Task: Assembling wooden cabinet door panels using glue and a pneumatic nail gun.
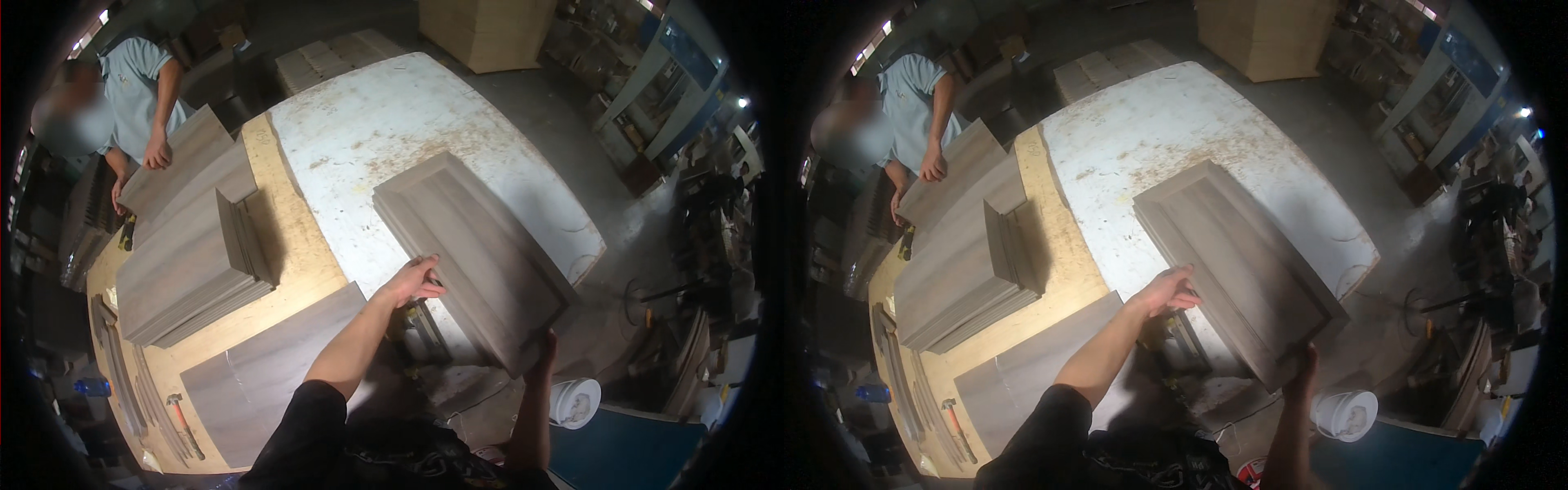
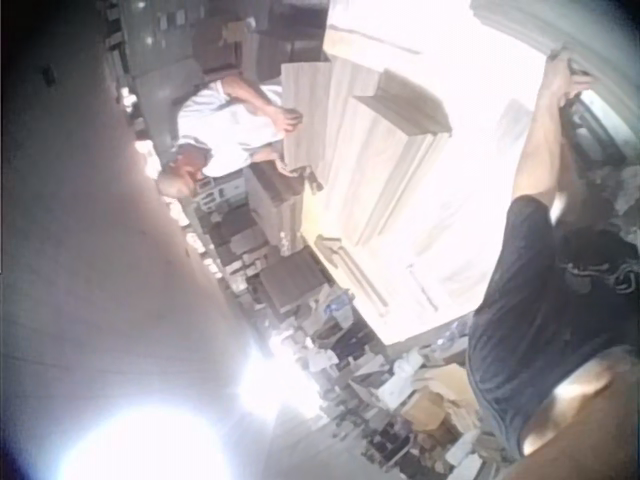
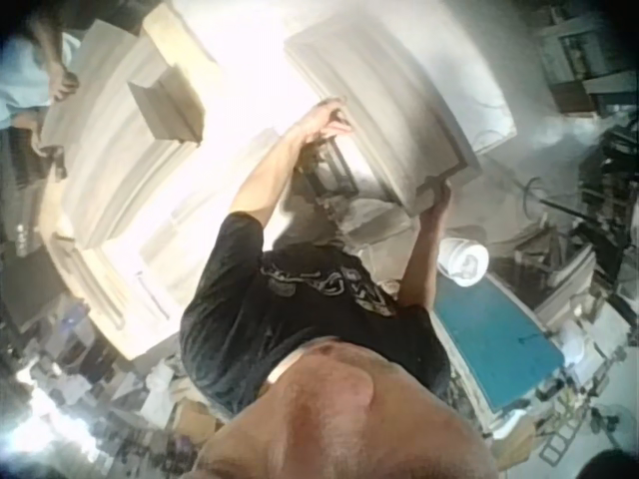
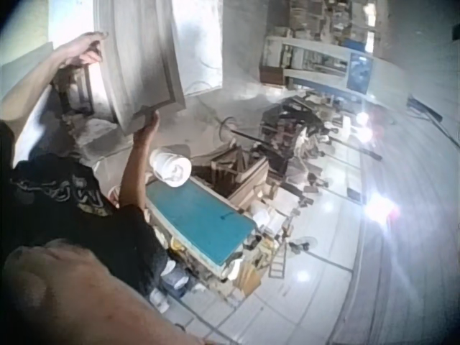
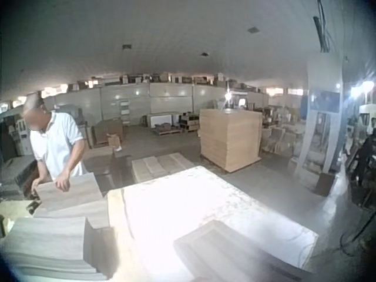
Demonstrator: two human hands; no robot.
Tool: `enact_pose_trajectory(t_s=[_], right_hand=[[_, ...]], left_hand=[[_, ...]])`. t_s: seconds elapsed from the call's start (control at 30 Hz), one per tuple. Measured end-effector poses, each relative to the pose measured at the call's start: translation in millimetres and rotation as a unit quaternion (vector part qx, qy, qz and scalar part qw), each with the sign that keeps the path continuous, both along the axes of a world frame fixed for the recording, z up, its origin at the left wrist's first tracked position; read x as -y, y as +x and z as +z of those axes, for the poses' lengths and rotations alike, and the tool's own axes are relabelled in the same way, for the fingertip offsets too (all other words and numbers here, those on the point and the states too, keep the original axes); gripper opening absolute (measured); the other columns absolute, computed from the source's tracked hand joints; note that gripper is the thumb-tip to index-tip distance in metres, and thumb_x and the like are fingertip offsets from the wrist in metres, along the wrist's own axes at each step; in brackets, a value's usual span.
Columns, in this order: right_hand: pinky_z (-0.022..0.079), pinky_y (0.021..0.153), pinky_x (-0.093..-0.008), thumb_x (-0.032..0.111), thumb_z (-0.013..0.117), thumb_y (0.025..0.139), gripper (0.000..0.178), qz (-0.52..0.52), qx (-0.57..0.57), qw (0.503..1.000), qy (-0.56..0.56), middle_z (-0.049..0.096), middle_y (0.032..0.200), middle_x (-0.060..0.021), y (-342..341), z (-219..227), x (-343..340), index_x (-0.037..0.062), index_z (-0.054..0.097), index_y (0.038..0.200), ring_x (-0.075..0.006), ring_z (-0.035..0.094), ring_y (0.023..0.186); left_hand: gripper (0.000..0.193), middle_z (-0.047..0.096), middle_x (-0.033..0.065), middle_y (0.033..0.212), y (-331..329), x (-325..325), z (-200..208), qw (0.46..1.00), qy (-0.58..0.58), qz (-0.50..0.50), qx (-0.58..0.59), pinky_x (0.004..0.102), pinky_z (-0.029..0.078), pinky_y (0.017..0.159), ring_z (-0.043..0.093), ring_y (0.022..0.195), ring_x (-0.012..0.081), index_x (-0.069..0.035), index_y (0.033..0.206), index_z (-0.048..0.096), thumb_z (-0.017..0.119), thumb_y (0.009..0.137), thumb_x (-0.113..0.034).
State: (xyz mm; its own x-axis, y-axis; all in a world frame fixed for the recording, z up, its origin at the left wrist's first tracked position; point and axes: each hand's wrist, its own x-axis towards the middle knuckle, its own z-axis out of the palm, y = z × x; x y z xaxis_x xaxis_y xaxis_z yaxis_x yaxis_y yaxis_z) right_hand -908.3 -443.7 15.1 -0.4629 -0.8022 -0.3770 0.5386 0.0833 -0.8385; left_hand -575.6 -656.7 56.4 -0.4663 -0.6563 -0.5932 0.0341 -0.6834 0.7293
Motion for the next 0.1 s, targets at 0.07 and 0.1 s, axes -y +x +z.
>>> enact_pose_trajectory(t_s=[0.07,0.1], right_hand=[[0.051,0.081,-0.0401,0.05,0.058,0.096,0.042,0.018,0.0,1.0,-0.005,0.066,0.103,-0.0064,-0.2,-3.5,-0.7,0.0115,0.065,0.112,-0.0232,0.062,0.094],[0.051,0.081,-0.0401,0.05,0.058,0.096,0.042,0.018,-0.003,1.0,-0.006,0.066,0.103,-0.0064,-1.9,-2.0,-1.9,0.0115,0.065,0.112,-0.0232,0.062,0.094]], left_hand=[[0.078,0.044,0.025,0.139,1.4,0.3,-4.5,1.0,0.005,0.005,-0.008,0.0362,0.06,0.088,0.069,0.107,0.0361,-0.002,0.158,0.021,0.051,0.102,-0.047],[0.079,0.042,0.0253,0.142,3.1,1.0,-5.1,1.0,0.013,0.011,-0.014,0.0361,0.06,0.088,0.069,0.108,0.0363,-0.003,0.159,0.02,0.052,0.101,-0.047]])
